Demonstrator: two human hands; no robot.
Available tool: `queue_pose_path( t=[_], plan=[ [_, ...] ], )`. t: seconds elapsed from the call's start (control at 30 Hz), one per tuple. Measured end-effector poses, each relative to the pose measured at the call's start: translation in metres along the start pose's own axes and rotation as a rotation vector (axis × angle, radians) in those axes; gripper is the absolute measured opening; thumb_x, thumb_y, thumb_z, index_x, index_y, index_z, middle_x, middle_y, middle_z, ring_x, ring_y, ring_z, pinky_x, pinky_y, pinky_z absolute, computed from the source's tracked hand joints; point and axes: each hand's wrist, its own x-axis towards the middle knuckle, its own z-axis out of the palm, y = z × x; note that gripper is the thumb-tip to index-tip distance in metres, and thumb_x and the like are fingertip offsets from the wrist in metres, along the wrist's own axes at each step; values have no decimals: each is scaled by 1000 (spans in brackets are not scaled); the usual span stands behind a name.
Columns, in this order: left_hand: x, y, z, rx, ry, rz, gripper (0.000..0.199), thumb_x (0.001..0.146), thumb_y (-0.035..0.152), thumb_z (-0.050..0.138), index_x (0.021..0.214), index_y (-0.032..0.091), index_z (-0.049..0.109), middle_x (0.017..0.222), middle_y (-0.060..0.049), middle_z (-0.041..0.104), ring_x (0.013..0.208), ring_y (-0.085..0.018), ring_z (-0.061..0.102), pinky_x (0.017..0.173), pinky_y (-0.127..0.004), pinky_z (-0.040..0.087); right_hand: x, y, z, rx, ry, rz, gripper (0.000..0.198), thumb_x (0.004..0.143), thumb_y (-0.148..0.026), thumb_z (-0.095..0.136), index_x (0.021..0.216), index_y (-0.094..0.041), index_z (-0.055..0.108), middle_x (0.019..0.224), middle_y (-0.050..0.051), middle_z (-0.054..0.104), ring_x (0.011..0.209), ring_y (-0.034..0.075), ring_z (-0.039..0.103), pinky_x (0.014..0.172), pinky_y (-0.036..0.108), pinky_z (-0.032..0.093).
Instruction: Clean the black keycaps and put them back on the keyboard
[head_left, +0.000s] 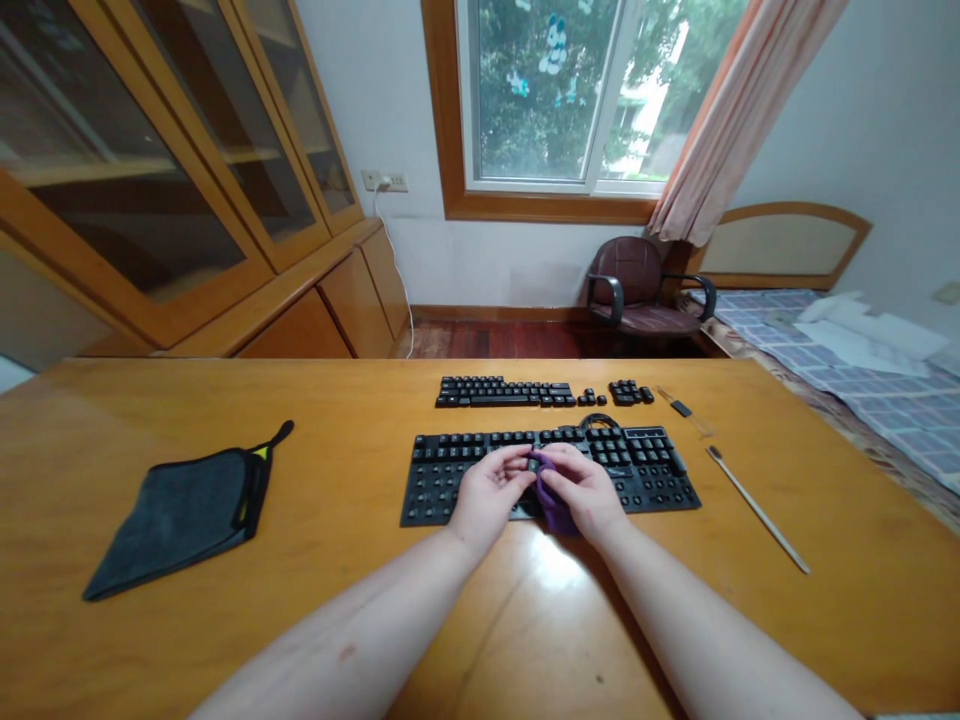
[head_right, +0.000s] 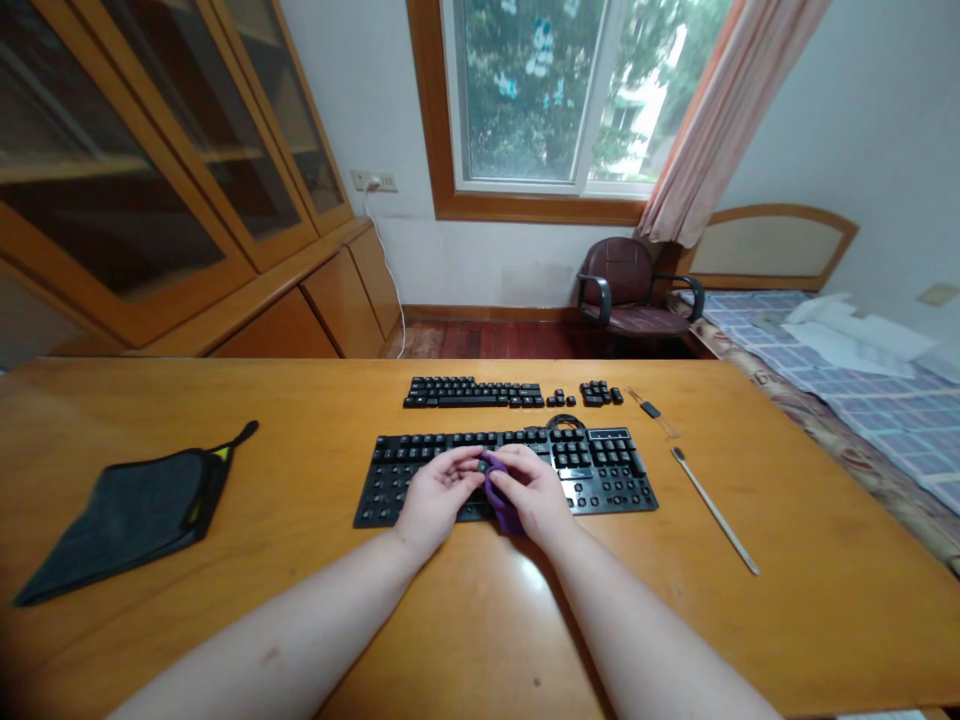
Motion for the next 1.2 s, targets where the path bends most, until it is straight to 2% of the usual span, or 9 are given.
queue_pose_path(
  t=[0.17,0.3,0.37,0.57,0.8,1.0,1.2],
  plan=[
    [-1,-2,0,23,22,16,13,66,20,67,78,16,67,80,-4,70,76,-17,65,75,-31,53,2,-3,0,-7,0,21,15,67,-29,69,81,-23,72,87,5,65,87,21,60,84,37,46],
    [-5,-2,-1,149,98,130,8,66,21,68,73,18,69,82,-5,69,80,-18,65,79,-32,52,1,-6,0,-34,-34,32,12,66,-28,69,76,-22,72,82,4,66,83,20,61,82,37,46],
    [-7,-2,0,161,117,145,7,65,20,68,72,18,70,81,-5,69,80,-19,65,78,-32,52,0,-7,0,-32,-35,56,11,66,-28,69,74,-22,72,80,4,66,80,20,62,79,36,47],
    [-8,-4,2,141,120,68,10,63,20,71,72,19,72,79,-5,71,77,-19,66,76,-31,53,0,-9,0,-78,40,54,7,69,-26,65,68,-21,70,73,2,65,73,17,60,71,32,48],
    [-6,-5,0,120,123,32,11,65,20,69,75,19,73,82,-4,72,79,-19,66,77,-30,53,-2,-11,2,-39,-38,27,14,67,-23,68,81,-21,72,85,4,66,82,18,61,79,33,47],
    [-5,-4,2,110,108,15,11,63,19,70,73,18,72,81,-5,72,80,-20,67,80,-33,53,1,-10,2,-100,58,24,5,70,-21,65,69,-20,69,74,3,65,75,17,60,73,30,47],
    [-5,-3,6,-17,47,-15,23,63,17,69,85,15,66,88,-5,69,84,-17,65,83,-32,52,0,-6,4,-109,81,45,8,72,-25,63,73,-19,68,77,4,65,76,17,59,74,30,46]
  ],
)
